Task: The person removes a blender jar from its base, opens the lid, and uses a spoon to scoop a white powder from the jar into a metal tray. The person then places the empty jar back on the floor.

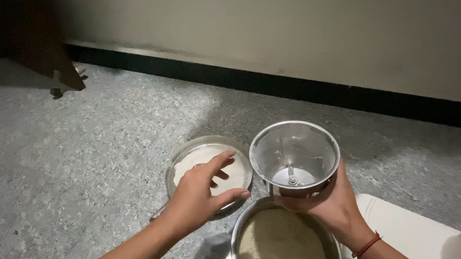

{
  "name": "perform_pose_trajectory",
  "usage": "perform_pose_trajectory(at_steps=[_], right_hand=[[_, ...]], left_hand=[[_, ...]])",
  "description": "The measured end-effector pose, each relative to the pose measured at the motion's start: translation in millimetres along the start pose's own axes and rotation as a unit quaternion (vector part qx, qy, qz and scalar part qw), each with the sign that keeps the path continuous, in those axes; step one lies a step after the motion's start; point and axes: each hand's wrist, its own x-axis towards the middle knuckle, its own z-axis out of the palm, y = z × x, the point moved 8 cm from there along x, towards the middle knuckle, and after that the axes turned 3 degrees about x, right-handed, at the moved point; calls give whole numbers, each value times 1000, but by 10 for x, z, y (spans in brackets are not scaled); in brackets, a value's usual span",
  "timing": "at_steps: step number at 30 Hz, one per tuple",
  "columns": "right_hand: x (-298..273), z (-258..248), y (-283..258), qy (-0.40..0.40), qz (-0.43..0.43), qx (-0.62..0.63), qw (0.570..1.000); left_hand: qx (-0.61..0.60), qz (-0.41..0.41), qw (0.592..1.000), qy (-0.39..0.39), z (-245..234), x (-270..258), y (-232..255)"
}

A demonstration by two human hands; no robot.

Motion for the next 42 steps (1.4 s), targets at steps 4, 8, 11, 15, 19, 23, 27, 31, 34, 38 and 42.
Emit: perform_pose_trajectory(at_steps=[4, 8, 11, 15, 19, 23, 27, 31, 34, 38, 42], right_hand=[[-28, -116, 31, -4, 18, -23, 1000], [-42, -249, 51, 7, 15, -34, 999], [-53, -354, 102, 10, 42, 18, 999], [-24, -453, 42, 9, 7, -5, 1000], [14, -516, 71, 22, 2, 5, 1000], [54, -635, 168, 38, 17, -69, 997], [99, -686, 308, 30, 46, -58, 997], [137, -721, 410, 35, 50, -25, 998], [166, -750, 568, 37, 107, -49, 992], [242, -744, 685, 25, 125, -52, 990], [279, -692, 757, 16, 86, 23, 996]], left_hand=[[-83, 9, 994, -64, 119, 59, 194], [-191, -20, 977, -94, 270, 177, 320], [-270, -43, 955, -116, 352, 237, 395], [-378, -58, 913, -140, 462, 307, 507], [-428, -44, 892, -141, 502, 375, 634], [-441, -48, 885, -142, 558, 443, 706], [-386, -93, 907, -140, 656, 552, 658], [-418, -65, 896, -134, 763, 666, 667], [-411, -88, 898, -131, 884, 745, 550], [-412, -100, 897, -122, 1043, 830, 406], [-417, -109, 895, -114, 1204, 922, 238]])
